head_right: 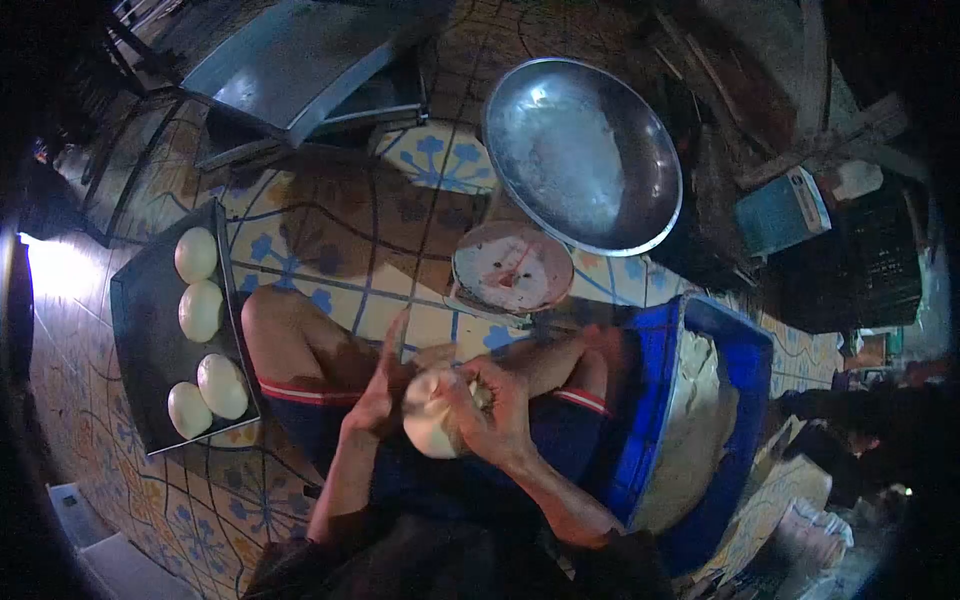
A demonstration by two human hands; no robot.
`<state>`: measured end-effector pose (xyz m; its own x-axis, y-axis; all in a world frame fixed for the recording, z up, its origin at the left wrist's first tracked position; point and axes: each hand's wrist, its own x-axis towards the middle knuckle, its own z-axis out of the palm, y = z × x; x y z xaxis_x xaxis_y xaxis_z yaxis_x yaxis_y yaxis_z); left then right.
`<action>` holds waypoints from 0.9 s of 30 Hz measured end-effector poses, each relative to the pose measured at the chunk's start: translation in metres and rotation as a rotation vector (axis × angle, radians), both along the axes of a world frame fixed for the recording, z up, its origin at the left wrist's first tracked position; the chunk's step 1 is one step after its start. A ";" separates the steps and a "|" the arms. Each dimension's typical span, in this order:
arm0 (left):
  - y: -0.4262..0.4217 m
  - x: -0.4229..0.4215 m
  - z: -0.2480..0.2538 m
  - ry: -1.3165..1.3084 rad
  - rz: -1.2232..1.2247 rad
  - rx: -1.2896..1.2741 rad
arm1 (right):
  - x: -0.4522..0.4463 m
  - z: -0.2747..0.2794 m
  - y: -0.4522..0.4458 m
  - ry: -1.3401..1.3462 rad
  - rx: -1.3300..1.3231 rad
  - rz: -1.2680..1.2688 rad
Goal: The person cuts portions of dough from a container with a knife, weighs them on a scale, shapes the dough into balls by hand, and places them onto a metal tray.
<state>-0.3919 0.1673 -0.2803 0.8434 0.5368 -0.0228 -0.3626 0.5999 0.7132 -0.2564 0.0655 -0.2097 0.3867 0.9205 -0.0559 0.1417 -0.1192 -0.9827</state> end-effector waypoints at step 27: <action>0.031 -0.214 0.118 0.867 1.622 1.117 | -0.287 0.013 0.275 -0.514 0.527 0.542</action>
<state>-0.6055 0.1984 -0.1624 -0.2966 0.6444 0.7048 0.5366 -0.4981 0.6812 -0.5432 0.3403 -0.1963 -0.2446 0.8410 0.4825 0.4828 0.5372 -0.6916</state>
